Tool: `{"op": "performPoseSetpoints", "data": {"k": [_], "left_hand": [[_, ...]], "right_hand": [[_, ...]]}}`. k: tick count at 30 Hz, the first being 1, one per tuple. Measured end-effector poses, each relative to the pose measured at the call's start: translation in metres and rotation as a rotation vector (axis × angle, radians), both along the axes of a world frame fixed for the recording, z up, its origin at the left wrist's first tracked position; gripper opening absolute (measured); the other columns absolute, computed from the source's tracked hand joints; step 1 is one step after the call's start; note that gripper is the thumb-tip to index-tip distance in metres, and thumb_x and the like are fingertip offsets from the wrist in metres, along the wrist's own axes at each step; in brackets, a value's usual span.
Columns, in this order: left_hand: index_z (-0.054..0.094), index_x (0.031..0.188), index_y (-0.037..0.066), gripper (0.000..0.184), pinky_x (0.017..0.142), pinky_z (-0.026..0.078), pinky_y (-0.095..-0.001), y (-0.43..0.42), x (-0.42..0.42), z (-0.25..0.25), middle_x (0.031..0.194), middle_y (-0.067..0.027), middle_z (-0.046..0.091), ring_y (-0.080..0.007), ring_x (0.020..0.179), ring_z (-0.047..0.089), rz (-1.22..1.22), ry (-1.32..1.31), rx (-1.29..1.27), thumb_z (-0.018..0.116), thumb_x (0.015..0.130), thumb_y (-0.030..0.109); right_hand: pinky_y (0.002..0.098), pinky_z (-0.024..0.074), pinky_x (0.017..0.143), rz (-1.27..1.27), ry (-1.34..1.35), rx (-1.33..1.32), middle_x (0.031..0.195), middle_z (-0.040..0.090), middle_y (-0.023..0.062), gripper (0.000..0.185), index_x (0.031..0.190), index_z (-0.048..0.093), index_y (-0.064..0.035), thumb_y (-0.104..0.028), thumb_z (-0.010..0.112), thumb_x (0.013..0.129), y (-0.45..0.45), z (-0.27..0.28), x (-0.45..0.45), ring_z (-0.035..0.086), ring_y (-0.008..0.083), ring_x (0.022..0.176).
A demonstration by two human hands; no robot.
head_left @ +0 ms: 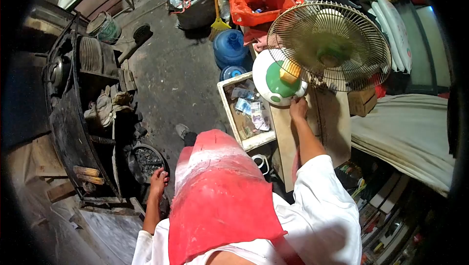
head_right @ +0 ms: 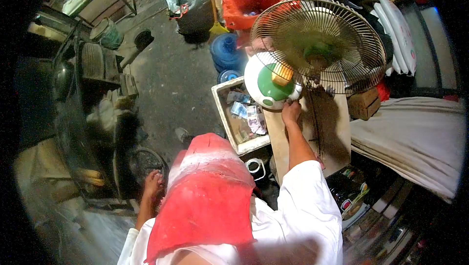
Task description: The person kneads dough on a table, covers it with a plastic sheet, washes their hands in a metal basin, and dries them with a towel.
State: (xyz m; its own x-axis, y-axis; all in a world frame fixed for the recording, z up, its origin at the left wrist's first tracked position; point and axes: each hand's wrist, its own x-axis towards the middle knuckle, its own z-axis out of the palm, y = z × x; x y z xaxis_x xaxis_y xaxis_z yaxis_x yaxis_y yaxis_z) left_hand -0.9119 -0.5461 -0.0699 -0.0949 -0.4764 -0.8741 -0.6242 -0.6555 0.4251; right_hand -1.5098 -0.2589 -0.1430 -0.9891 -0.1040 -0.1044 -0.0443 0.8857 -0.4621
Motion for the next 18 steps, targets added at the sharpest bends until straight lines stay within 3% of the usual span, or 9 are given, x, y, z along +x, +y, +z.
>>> {"op": "performPoseSetpoints", "data": {"k": [7,18], "left_hand": [[0.052,0.131,0.009,0.038,0.062,0.045,-0.0250,0.002,0.005,-0.007,0.100,-0.0019,0.065,-0.0093,0.075,0.060,-0.009,-0.018,0.013,0.054,0.095,0.021],[0.050,0.132,0.008,0.037,0.062,0.045,-0.0245,-0.007,0.001,-0.008,0.102,-0.0019,0.063,-0.0100,0.075,0.058,0.018,0.012,0.040,0.053,0.097,0.020]], "right_hand": [[0.0491,0.0481,0.082,0.287,0.035,0.185,0.101,0.061,0.0260,0.027,0.105,0.059,0.0028,-0.009,0.064,0.081,0.001,0.021,0.000,0.060,0.0434,0.096],[0.0498,0.0480,0.085,0.224,-0.006,0.170,0.105,0.058,0.0294,0.030,0.108,0.056,0.0051,-0.006,0.061,0.080,-0.006,0.029,0.005,0.058,0.0463,0.099]]}}
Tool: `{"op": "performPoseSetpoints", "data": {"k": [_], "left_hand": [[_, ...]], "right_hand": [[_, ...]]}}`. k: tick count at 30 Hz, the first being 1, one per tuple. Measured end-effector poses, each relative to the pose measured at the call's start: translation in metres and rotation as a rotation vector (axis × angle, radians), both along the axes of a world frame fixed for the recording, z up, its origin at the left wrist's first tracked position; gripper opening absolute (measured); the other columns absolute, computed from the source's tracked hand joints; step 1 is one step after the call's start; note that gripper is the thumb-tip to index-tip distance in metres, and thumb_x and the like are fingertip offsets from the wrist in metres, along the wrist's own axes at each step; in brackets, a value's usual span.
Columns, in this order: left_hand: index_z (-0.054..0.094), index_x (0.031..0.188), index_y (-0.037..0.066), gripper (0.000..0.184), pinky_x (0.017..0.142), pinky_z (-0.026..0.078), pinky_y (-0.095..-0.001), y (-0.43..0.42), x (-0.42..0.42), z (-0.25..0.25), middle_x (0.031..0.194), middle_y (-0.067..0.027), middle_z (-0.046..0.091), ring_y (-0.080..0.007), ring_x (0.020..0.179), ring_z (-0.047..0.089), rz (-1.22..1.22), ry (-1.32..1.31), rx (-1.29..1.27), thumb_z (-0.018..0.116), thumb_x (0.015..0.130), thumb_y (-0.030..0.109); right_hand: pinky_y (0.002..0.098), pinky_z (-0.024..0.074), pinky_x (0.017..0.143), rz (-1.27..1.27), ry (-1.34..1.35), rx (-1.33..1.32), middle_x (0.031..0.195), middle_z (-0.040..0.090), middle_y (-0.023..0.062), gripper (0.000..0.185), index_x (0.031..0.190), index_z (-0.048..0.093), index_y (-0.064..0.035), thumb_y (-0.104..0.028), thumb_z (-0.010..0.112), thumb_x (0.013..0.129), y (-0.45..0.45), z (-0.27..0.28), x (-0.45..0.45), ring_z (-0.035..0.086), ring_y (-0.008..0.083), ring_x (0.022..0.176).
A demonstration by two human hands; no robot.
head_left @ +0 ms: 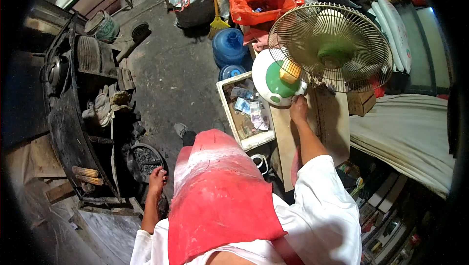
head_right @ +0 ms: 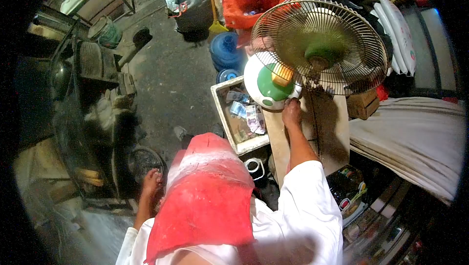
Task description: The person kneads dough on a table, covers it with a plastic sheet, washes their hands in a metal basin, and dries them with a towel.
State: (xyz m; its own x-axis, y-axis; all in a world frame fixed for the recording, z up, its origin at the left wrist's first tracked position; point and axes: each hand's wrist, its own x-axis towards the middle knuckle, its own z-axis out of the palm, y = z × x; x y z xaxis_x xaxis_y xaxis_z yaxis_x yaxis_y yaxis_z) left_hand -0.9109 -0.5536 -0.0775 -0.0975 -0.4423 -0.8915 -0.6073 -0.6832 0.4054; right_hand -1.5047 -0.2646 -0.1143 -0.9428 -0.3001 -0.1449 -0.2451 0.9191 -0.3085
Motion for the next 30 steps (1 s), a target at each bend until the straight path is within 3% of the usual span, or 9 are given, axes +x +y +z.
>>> {"op": "performPoseSetpoints", "data": {"k": [8,10,13,15,17,19,20,22,30], "left_hand": [[0.051,0.132,0.008,0.038,0.061,0.045,-0.0249,-0.002,-0.010,0.008,0.100,-0.0013,0.064,-0.0097,0.074,0.059,-0.064,-0.019,-0.044,0.054,0.097,0.020],[0.051,0.131,0.007,0.038,0.062,0.045,-0.0252,-0.002,-0.003,0.001,0.101,-0.0016,0.064,-0.0100,0.074,0.060,-0.050,-0.012,-0.049,0.055,0.096,0.020],[0.053,0.130,0.008,0.038,0.062,0.046,-0.0265,-0.005,-0.010,0.009,0.102,-0.0021,0.065,-0.0113,0.075,0.061,-0.051,-0.022,-0.047,0.056,0.095,0.021],[0.054,0.130,0.009,0.037,0.063,0.047,-0.0274,-0.003,-0.016,0.015,0.103,-0.0022,0.065,-0.0123,0.076,0.061,-0.038,-0.041,-0.055,0.056,0.095,0.020],[0.061,0.119,0.010,0.028,0.064,0.048,-0.0291,-0.005,-0.022,0.015,0.098,-0.0030,0.065,-0.0144,0.077,0.061,-0.209,-0.078,-0.164,0.056,0.093,0.018],[0.064,0.113,0.009,0.023,0.065,0.049,-0.0304,-0.008,-0.002,-0.021,0.096,-0.0039,0.066,-0.0152,0.079,0.062,-0.185,-0.018,-0.153,0.055,0.093,0.016],[0.066,0.106,0.008,0.019,0.067,0.049,-0.0316,-0.012,0.004,-0.035,0.093,-0.0047,0.067,-0.0160,0.080,0.062,-0.190,0.036,-0.129,0.055,0.092,0.014],[0.068,0.094,0.005,0.016,0.069,0.050,-0.0324,-0.023,-0.011,-0.029,0.089,-0.0064,0.068,-0.0166,0.080,0.062,-0.123,-0.023,-0.147,0.054,0.089,0.011],[0.069,0.088,0.003,0.017,0.071,0.052,-0.0334,-0.107,-0.028,-0.061,0.083,-0.0073,0.069,-0.0178,0.075,0.064,-0.140,-0.112,-0.184,0.056,0.089,0.014]], "right_hand": [[0.0492,0.0460,0.091,-0.118,-0.018,-0.047,0.110,0.057,0.0305,0.033,0.112,0.056,0.0057,-0.011,0.062,0.084,0.001,-0.020,0.000,0.055,0.0480,0.106],[0.0491,0.0421,0.097,-0.255,0.216,-0.280,0.116,0.054,0.0310,0.034,0.114,0.055,0.0059,-0.012,0.061,0.086,-0.026,0.012,0.028,0.051,0.0483,0.113],[0.0483,0.0412,0.098,0.269,0.161,-0.388,0.116,0.055,0.0289,0.029,0.114,0.055,0.0041,-0.009,0.054,0.089,-0.034,0.022,0.069,0.051,0.0458,0.112],[0.0462,0.0477,0.086,0.494,-0.080,-0.262,0.099,0.062,0.0222,0.018,0.102,0.060,0.0018,-0.007,0.051,0.090,-0.042,-0.002,0.096,0.061,0.0398,0.091],[0.0456,0.0490,0.077,0.525,-0.332,-0.466,0.087,0.061,0.0204,0.015,0.099,0.062,-0.0025,-0.008,0.051,0.089,-0.056,-0.017,0.131,0.060,0.0385,0.084],[0.0430,0.0488,0.077,0.747,-0.295,-0.285,0.089,0.061,0.0196,0.015,0.098,0.064,-0.0026,-0.010,0.055,0.087,-0.082,0.001,0.146,0.061,0.0357,0.084],[0.0425,0.0482,0.074,0.647,-0.419,-0.361,0.086,0.062,0.0207,0.020,0.093,0.065,-0.0014,-0.019,0.058,0.089,-0.085,-0.022,0.156,0.061,0.0362,0.082],[0.0432,0.0479,0.073,0.682,-0.721,-0.133,0.082,0.063,0.0219,0.033,0.089,0.066,0.0007,-0.031,0.056,0.092,-0.130,0.016,0.151,0.062,0.0362,0.078],[0.0419,0.0518,0.080,0.641,-0.651,-0.016,0.095,0.069,0.0231,0.043,0.098,0.070,-0.0027,-0.044,0.060,0.088,-0.233,-0.013,0.122,0.068,0.0331,0.090]]}}
